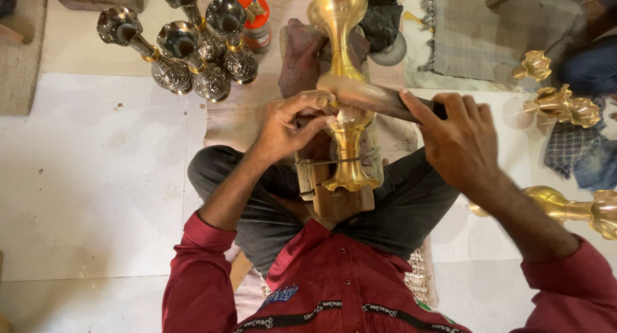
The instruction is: The person sits cross-legged on the floor with a brass vase-shaped vessel resting on a sandbag in their lap. They repeatedly strike the vessel with a wooden mallet while holding a small punch against the metal surface, repositioning the vessel and punch between strikes to shape and smooth the brass body.
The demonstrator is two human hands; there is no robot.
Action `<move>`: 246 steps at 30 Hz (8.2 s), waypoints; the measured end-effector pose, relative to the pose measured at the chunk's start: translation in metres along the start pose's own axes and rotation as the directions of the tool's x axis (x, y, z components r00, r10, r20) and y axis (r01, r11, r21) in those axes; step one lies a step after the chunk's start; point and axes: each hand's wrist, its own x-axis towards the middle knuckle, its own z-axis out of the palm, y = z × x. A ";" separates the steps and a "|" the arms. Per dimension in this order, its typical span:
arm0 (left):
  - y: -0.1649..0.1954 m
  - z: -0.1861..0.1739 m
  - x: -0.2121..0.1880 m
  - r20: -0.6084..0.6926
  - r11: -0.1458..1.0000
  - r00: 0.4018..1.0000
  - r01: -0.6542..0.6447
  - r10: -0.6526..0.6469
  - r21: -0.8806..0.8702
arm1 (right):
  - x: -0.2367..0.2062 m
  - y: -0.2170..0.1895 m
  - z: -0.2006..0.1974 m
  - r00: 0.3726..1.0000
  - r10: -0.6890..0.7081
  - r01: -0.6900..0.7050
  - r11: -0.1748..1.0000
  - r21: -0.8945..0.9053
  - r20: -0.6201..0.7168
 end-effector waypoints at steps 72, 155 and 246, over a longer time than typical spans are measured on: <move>0.041 0.018 0.021 0.286 0.940 0.951 0.016 -0.120 0.340 | -0.065 -0.039 0.078 0.884 0.463 -0.344 0.547 0.763 0.067; 0.032 0.012 0.035 0.487 0.899 0.866 -0.116 -0.117 0.422 | -0.053 -0.018 0.039 0.933 0.202 -0.055 0.898 0.437 -0.298; 0.032 0.048 -0.008 -0.087 0.969 0.994 0.090 -0.072 0.231 | 0.036 0.037 0.014 0.997 0.062 -0.069 0.978 0.198 0.038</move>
